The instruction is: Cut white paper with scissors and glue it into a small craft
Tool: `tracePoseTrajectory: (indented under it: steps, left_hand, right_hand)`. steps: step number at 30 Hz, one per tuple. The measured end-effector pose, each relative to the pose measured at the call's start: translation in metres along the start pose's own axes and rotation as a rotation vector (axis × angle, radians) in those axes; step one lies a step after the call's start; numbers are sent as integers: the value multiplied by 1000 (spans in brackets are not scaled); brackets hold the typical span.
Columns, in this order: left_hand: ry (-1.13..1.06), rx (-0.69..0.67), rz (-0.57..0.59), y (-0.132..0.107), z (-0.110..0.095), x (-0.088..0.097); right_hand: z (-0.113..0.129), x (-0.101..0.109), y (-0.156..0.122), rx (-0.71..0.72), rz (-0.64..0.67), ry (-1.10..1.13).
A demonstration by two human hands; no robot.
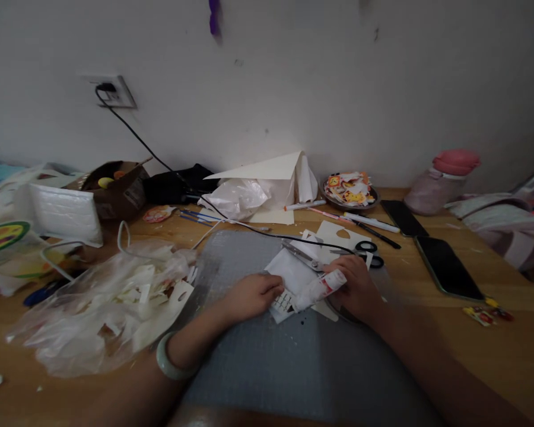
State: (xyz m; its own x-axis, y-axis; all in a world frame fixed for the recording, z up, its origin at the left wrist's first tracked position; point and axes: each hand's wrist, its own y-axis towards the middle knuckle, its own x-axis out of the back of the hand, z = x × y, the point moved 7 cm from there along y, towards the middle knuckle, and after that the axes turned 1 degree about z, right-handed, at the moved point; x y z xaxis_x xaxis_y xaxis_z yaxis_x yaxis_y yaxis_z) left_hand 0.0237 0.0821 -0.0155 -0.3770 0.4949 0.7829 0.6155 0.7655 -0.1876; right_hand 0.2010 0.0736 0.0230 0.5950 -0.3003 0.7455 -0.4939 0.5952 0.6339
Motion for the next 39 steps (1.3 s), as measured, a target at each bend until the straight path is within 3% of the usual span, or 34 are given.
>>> tracePoseTrajectory:
  steps: [22,39]
  left_hand:
    - [22,1,19,0,0,-1]
    - [18,5,25,-2,-1,-1]
  right_hand:
    - [-3,9,4,-31,-46,-9]
    - [-1,17,7,33,-86,-79]
